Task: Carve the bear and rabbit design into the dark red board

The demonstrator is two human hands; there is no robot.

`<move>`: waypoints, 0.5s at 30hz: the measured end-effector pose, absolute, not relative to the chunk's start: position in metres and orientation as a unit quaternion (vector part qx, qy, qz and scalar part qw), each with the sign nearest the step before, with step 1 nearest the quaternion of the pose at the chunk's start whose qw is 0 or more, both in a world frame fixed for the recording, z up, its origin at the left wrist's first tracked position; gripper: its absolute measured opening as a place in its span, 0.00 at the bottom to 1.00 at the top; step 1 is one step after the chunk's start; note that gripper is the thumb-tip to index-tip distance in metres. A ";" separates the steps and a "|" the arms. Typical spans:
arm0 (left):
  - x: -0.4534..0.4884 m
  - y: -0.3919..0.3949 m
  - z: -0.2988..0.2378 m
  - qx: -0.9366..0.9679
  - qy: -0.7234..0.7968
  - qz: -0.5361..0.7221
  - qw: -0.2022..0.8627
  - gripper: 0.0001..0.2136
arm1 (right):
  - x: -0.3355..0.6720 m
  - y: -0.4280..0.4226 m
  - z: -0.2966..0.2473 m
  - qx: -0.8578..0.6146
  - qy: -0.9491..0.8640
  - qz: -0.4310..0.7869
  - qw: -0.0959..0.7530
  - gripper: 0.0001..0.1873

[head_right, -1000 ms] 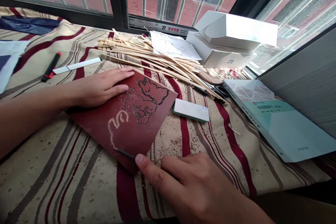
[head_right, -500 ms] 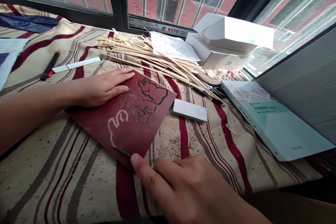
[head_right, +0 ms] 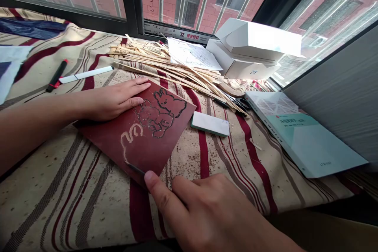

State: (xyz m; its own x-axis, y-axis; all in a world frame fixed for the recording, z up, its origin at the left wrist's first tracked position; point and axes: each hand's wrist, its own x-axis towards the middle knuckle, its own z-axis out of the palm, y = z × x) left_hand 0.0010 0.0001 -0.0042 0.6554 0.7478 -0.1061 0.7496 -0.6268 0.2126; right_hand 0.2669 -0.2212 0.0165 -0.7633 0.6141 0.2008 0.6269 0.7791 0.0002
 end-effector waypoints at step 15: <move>-0.001 0.001 -0.005 0.904 0.411 -0.008 0.117 0.42 | 0.272 -0.218 0.027 -0.332 -0.939 -0.019 0.087 0.28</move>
State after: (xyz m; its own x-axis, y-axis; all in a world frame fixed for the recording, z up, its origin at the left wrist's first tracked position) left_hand -0.0011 0.0006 -0.0053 0.6626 0.7407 -0.1111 0.7445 -0.6352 0.2055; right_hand 0.2720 -0.2183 0.0267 -0.7647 0.6200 0.1753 0.6267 0.7790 -0.0215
